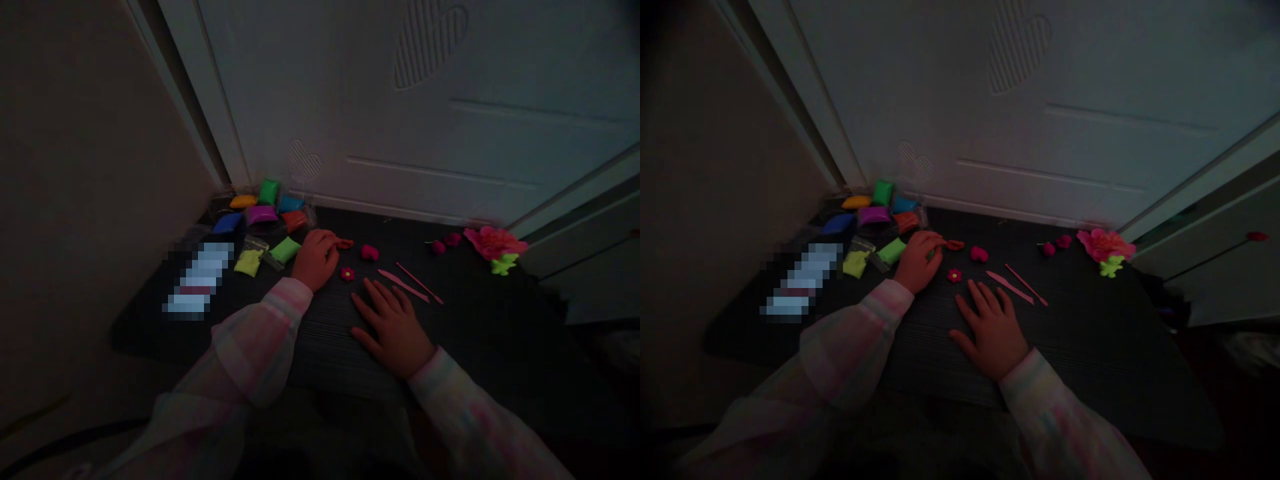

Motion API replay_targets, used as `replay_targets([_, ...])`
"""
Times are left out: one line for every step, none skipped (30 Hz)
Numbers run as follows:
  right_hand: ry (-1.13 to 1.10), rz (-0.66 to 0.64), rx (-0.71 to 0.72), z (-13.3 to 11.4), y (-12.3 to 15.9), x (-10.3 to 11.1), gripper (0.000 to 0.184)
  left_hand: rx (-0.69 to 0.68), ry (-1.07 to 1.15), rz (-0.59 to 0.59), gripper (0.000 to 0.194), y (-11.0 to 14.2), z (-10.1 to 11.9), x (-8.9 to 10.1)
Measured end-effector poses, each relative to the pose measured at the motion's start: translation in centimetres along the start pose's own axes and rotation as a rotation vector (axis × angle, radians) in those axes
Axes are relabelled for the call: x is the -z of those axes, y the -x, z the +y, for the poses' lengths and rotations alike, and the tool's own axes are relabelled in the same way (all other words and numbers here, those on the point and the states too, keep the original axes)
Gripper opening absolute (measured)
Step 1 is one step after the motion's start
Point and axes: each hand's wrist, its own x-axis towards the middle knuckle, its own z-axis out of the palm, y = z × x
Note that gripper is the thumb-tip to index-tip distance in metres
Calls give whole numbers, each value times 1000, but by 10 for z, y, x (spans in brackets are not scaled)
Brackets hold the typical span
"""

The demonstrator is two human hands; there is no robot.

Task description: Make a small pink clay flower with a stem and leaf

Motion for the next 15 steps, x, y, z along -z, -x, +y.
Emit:
replay_targets([5,7,-25,0,0,0,49,7,0,0,16,0,0,0])
replay_targets([14,15,-63,0,0,-1,49,14,0,-3,16,0,0,0])
replay_targets([23,20,-99,1,0,-1,49,20,0,-8,16,0,0,0])
replay_targets([27,22,-117,1,0,-1,50,23,2,-13,16,0,0,0])
replay_targets([27,19,-109,1,-1,-1,50,23,3,-17,17,0,0,0])
replay_targets([21,12,-77,1,-1,-1,49,21,3,-19,17,0,0,1])
replay_targets([13,3,-33,1,0,0,49,17,3,-17,17,0,0,1])
replay_targets([5,-4,3,1,0,0,48,15,1,-14,17,0,0,1])
replay_targets([2,-8,17,1,0,0,47,14,-2,-9,17,0,0,1])
replay_targets([5,-6,0,1,0,0,47,14,-4,-5,17,0,0,1])
replay_targets([15,-1,-43,1,0,0,47,16,-5,-3,17,0,0,1])
replay_targets([28,8,-92,1,0,-1,48,17,-4,0,17,0,0,1])
replay_targets([37,14,-127,1,0,-1,49,17,-3,0,16,0,0,1])
replay_targets([41,16,-135,1,0,-1,50,16,-2,-2,16,0,0,1])
replay_targets([39,13,-113,1,0,-1,50,13,-3,-4,16,0,-1,1])
